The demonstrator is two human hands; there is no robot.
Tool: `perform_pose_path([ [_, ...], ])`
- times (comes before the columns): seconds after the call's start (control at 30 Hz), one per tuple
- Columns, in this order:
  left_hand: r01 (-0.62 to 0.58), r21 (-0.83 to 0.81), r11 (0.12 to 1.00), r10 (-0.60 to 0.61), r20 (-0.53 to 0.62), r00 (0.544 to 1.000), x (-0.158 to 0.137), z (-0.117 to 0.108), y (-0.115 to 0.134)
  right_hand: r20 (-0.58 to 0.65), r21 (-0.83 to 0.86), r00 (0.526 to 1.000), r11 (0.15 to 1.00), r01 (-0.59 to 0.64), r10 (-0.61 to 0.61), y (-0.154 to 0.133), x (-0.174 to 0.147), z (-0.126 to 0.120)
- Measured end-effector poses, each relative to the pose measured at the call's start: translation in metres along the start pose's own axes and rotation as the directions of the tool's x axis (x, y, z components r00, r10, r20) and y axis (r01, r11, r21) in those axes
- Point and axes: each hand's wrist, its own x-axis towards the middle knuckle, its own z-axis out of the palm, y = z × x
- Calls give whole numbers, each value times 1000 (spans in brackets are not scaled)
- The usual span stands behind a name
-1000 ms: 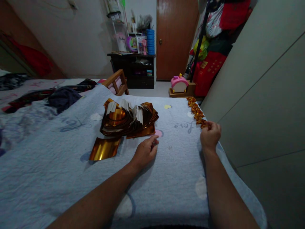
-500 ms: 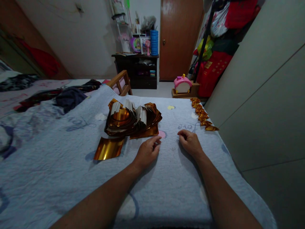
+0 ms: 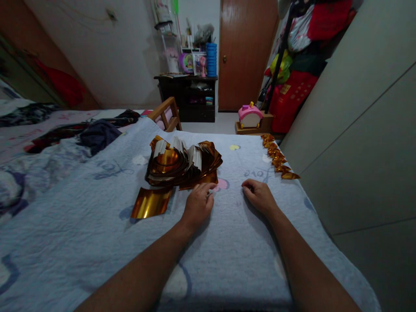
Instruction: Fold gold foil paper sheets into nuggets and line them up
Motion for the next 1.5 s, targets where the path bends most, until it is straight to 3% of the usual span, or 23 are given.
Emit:
perform_pose_path([
  [0.17,-65,126,990,71,-44,997,3,0,-5,17,-6,1000,1000,-20,20,-1,0,-1],
  [0.53,-3,197,980,5,-13,1000,4,2,-3,24,-56,1000,998,11,-10,3,0,1],
  [0.67,-45,173,984,62,-99,993,2,-8,4,28,-69,1000,998,12,-10,4,0,0],
  [0.83,1,305,952,63,-200,978,3,-25,13,37,-77,999,997,1,2,4,1,0],
  [1.03,72,624,778,-61,-38,997,5,-74,29,31,-73,1000,997,7,-4,4,1,-1],
  [1.2,158,711,685,-267,43,963,-9,-114,20,34,-69,999,998,12,-9,4,0,-1],
  [1.3,160,758,632,-359,104,928,-19,-119,3,19,-63,1000,998,11,-10,4,0,0],
  [1.5,140,786,602,-392,137,910,-28,-110,-11,21,-63,1000,998,0,1,4,1,-1],
])
